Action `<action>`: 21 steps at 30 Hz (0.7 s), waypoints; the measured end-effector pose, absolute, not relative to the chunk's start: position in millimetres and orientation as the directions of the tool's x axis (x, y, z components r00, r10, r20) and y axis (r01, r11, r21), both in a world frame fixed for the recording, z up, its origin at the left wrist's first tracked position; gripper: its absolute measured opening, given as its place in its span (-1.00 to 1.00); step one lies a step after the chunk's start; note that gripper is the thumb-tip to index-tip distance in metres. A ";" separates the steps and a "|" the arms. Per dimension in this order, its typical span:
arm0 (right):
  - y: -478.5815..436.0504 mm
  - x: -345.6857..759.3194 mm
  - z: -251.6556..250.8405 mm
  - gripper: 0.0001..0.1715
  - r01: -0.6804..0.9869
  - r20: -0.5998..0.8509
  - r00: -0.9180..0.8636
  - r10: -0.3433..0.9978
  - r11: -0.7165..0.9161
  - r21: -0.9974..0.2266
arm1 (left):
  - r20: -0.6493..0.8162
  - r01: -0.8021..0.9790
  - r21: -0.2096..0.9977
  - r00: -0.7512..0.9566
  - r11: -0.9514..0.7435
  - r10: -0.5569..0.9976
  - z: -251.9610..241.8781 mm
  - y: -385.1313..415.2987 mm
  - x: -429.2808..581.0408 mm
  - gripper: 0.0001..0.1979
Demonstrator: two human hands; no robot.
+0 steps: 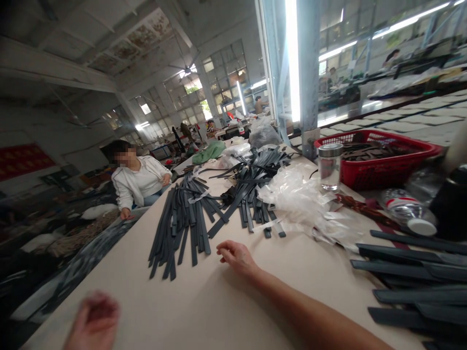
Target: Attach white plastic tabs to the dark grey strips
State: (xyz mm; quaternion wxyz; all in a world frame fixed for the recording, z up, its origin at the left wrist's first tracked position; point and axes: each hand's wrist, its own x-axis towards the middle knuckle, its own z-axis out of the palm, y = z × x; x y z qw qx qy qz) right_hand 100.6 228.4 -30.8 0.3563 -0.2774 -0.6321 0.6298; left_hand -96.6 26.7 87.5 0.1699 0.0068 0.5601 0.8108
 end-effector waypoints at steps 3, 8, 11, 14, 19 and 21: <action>215.5 101.3 -24.2 -0.69 -0.093 0.150 -0.657 0.739 0.118 -0.989 | -0.245 -0.448 0.805 -0.848 -0.390 0.470 52.8 82.2 -81.0 -0.82; 210.2 104.1 -17.8 -0.60 -0.073 0.171 -0.679 0.714 0.165 -0.984 | -0.279 -0.576 0.744 -0.729 -0.340 0.625 1.2 140.6 -31.1 -0.89; 210.6 102.2 -17.0 -0.58 -0.065 0.157 -0.676 0.720 0.153 -0.986 | -0.230 -0.548 0.776 -0.708 -0.314 0.667 -10.4 142.7 -14.2 -0.93; 209.9 97.8 -18.7 -0.59 -0.056 0.138 -0.667 0.732 0.136 -0.989 | -0.185 -0.527 0.810 -0.648 -0.258 0.739 -14.8 138.5 -6.0 -0.76; 211.5 94.3 -21.7 -0.65 0.006 0.116 -0.629 0.769 0.154 -0.988 | -0.169 -0.538 0.822 -0.545 -0.188 0.821 -17.7 135.8 0.8 -0.68; 214.6 95.8 -20.9 -0.72 0.048 0.134 -0.603 0.786 0.204 -0.978 | -0.205 -0.572 0.810 -0.486 -0.132 0.849 -18.1 136.7 1.0 -0.67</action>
